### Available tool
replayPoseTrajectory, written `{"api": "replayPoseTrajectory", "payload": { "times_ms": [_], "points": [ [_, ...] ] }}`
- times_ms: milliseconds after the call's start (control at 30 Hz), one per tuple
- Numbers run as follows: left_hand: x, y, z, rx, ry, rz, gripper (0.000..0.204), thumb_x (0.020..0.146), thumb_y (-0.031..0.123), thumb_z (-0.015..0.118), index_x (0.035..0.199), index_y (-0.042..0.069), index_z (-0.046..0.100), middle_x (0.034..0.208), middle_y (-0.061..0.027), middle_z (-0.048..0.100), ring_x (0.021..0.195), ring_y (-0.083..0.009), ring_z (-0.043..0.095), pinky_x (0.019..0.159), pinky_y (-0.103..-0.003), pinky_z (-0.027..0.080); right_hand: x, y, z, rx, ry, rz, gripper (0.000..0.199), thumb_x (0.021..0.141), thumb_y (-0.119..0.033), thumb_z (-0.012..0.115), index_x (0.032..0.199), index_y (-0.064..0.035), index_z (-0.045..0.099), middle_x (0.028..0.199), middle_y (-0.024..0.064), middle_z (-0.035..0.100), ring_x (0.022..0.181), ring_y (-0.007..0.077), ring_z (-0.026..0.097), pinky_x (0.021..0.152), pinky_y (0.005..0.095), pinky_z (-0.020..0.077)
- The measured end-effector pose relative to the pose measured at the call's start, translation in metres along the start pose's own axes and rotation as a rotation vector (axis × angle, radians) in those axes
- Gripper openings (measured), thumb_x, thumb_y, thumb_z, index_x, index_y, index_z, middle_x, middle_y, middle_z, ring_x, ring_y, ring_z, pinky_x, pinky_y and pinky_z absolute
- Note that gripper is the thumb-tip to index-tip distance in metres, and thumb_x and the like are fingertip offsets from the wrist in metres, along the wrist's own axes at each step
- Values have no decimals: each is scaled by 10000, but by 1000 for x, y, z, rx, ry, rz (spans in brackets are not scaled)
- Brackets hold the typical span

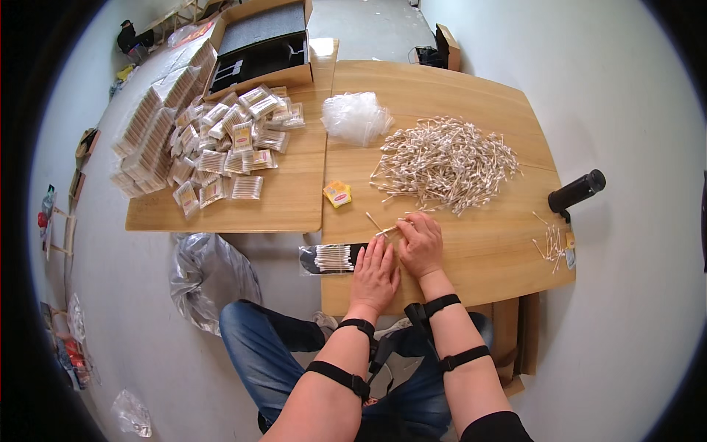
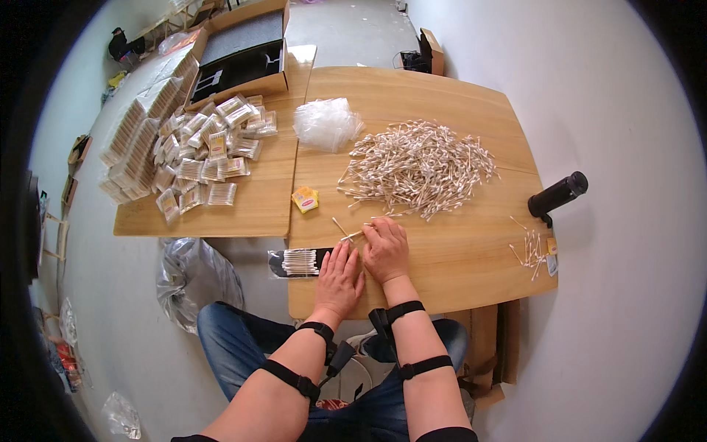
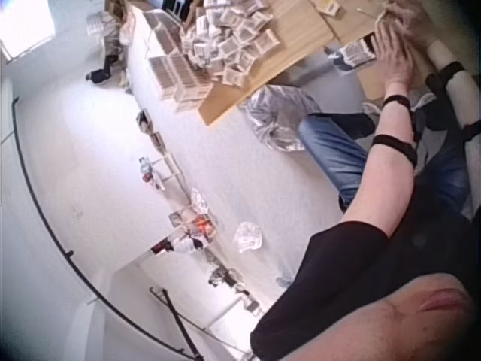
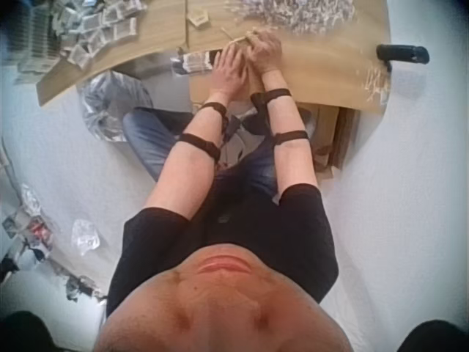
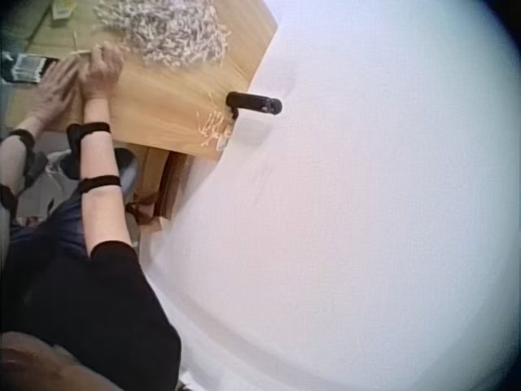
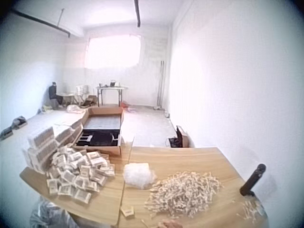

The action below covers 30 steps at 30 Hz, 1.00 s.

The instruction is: Packing cotton swabs into small plastic bags.

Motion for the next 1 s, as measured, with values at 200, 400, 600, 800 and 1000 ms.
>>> {"api": "replayPoseTrajectory", "payload": {
  "times_ms": [200,400,600,800,1000],
  "points": [
    [0,-1,2,7,-3,-2,616,917,311,608,1459,77,431,1581,-157,339,1482,-291,293,1221,-448,199,1,8,2,24,6,88,124,759,-103,674,881,-100,652,969,68,612,1052,278,581,899,415,447],
    [0,-1,3,-12,5,0,644,914,302,611,1483,84,405,1585,-164,329,1483,-306,289,1219,-452,205,-2,6,0,5,-7,58,92,758,-113,687,827,-103,627,926,68,610,977,280,580,871,414,453],
    [1,0,-2,-22,26,-8,667,911,291,615,1502,88,383,1575,-169,348,1473,-316,309,1212,-460,223,-20,14,-10,136,-61,152,81,762,-94,711,786,-95,634,861,79,602,900,305,577,784,423,473],
    [0,-2,-1,-36,57,0,640,911,281,618,1485,91,411,1560,-141,383,1462,-313,331,1207,-464,232,-38,38,-34,75,36,269,82,783,-83,719,803,-81,640,840,94,595,864,322,579,759,430,479],
    [-1,-5,1,-48,60,18,619,917,281,617,1477,99,424,1531,-125,423,1446,-309,355,1202,-481,236,-64,26,-49,82,10,262,70,809,-77,707,838,-80,643,876,90,609,871,320,578,757,439,481]
  ]
}}
Point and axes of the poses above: each hand's wrist, its own x-axis towards the middle knuckle, its own z-axis out of the palm, y = z × x, the point moved 9 cm from there along x, towards the middle knuckle
